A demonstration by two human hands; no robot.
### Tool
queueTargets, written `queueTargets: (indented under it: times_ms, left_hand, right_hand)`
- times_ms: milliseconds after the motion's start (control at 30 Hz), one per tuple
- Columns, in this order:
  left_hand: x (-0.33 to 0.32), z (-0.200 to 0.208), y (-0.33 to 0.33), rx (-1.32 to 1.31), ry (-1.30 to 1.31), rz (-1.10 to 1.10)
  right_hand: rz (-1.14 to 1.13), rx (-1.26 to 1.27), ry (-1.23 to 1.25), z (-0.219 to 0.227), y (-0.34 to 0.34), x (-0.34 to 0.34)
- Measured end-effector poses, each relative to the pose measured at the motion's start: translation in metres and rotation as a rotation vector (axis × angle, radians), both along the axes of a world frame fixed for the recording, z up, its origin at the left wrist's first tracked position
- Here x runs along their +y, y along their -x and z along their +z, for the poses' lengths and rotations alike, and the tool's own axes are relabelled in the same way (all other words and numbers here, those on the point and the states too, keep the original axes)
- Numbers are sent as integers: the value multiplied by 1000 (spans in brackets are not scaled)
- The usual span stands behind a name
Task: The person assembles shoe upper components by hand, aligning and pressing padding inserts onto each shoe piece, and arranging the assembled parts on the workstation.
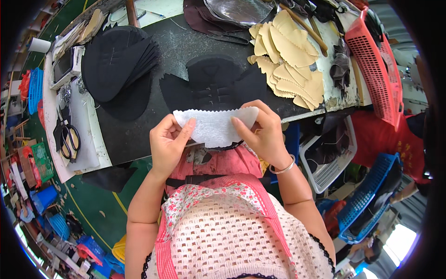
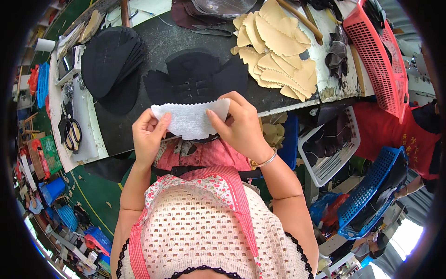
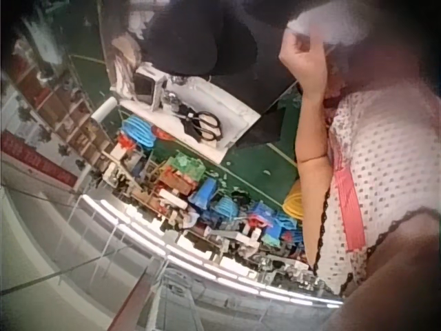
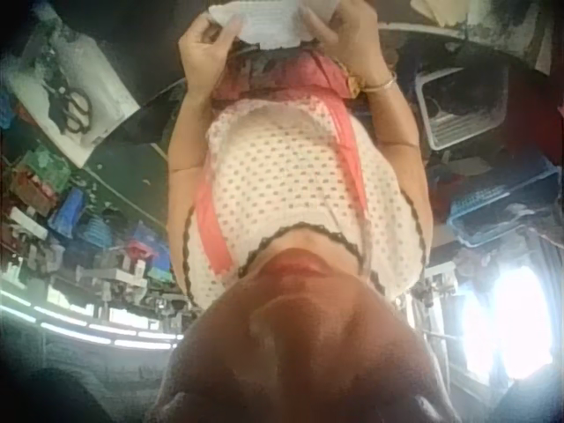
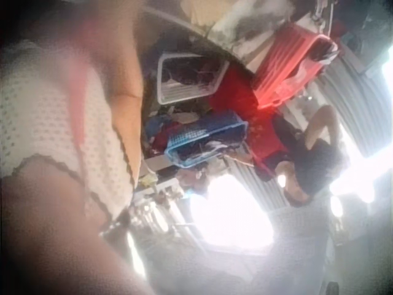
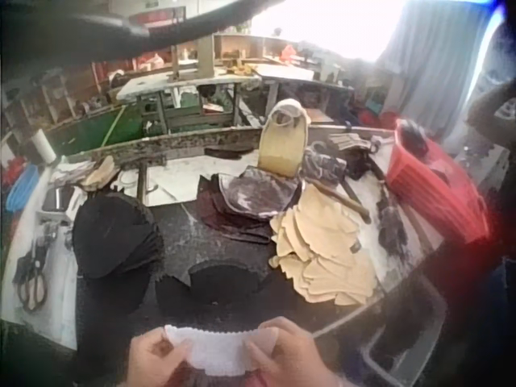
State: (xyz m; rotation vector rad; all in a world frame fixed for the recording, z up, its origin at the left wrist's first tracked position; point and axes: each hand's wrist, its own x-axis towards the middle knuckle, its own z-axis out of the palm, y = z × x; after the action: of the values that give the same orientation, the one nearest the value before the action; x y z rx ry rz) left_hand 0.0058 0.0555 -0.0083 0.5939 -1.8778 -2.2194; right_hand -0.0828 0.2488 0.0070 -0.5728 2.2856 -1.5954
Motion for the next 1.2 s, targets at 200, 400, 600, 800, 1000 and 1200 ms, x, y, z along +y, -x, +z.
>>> queueTargets:
  times_ms: [200, 400, 600, 800, 1000, 1200]
  left_hand:
    - [-3, -25, -9, 19, 370, -22]
    - [2, -18, -7, 29, 715, -79]
    - [-5, -9, 1, -52, 990, -158]
    - [3, 20, 18, -95, 1158, -132]
    - [-5, 14, 13, 35, 1047, -38]
    - [38, 38, 45, -16, -174, -305]
  right_hand:
    - [101, 123, -110, -4, 6, 2]
    - [152, 524, -474, -12, -1, 0]
    - [-241, 482, -767, -8, 82, 38]
    - [-327, 719, -682, -24, 169, 69]
    - [-335, 588, -418, -28, 182, 69]
    - [-103, 647, 200, 54, 90, 53]
